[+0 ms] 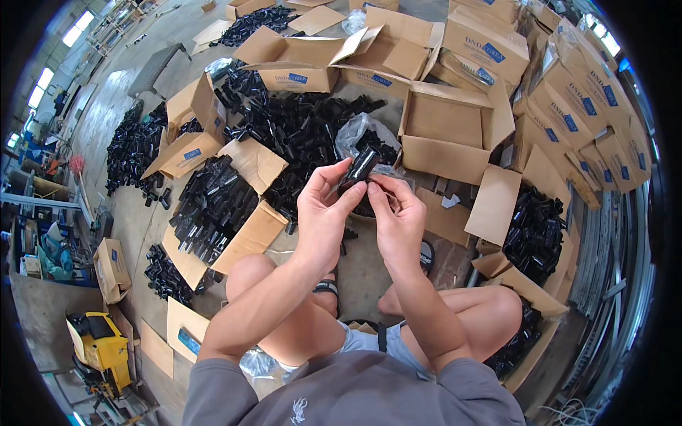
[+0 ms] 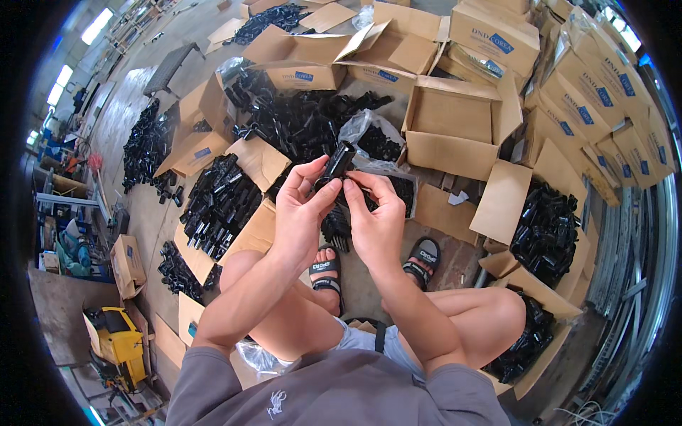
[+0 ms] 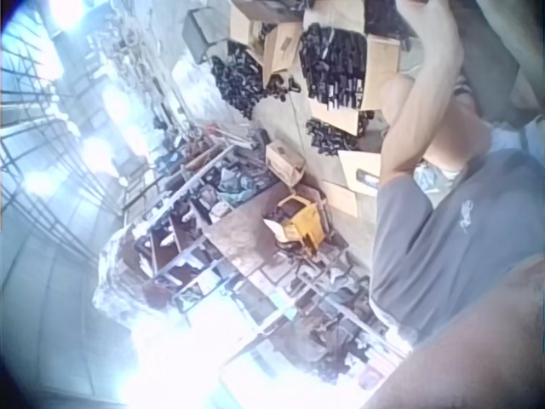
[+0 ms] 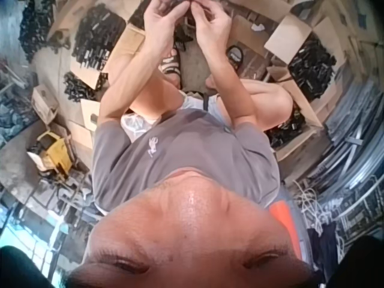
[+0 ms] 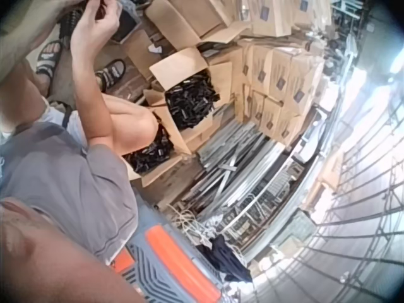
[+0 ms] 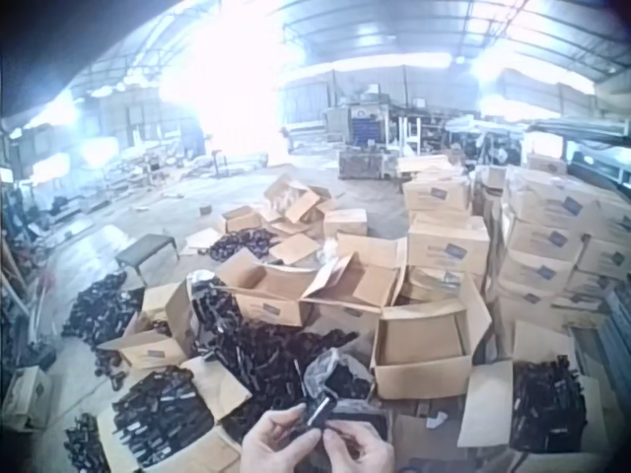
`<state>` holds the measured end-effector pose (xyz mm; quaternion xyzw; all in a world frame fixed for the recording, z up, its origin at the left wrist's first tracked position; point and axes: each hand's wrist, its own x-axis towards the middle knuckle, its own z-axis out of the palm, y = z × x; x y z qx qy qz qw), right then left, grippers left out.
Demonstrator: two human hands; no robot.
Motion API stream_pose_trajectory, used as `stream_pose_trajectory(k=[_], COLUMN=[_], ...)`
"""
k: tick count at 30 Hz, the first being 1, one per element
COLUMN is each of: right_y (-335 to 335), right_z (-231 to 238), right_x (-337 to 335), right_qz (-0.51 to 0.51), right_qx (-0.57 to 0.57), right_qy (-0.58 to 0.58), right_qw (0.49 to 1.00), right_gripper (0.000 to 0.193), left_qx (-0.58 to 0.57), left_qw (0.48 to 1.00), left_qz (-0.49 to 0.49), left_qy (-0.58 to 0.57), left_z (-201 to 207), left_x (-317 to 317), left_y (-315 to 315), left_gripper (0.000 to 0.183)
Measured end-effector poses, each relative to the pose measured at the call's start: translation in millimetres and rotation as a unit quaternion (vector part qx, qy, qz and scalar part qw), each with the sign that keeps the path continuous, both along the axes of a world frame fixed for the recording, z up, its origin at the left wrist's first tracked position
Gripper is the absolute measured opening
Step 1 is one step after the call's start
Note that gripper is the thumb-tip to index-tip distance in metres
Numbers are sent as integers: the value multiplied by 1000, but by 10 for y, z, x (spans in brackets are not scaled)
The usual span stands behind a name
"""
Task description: The person attaches small black plastic components to a larger plastic housing while sitting on the floor among many cardboard boxes.
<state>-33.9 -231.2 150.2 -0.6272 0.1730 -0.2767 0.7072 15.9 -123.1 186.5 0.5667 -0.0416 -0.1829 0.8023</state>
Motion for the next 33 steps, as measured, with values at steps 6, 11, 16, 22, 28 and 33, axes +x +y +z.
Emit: stream_pose_trajectory(k=[6,11,16,22,28,33], right_y=[36,7,44,32,45,16], right_z=[37,44,18,37,75,7], right_x=[-16,-34,-36,-32,-36,-20], right_qz=[-31,-25,-38,-34,-54,-62], right_qx=[27,-36,-15,1,-82,-140], right_qy=[-7,-8,-13,1,15,21], right_qw=[999,999,999,999,995,988], right_gripper=[20,19,18,18,20,22], left_qx=[-9,-12,-13,-10,-37,-25], left_qw=[1000,1000,1000,1000,999,1000], left_qz=[-11,-12,-13,-16,8,9], left_qy=[5,1,7,-4,3,-14], left_z=[9,8,-10,-23,28,11], left_x=[-22,-22,-38,-28,-53,-56], left_y=[-11,0,-3,2,-15,-32], left_gripper=[41,42,42,42,38,37])
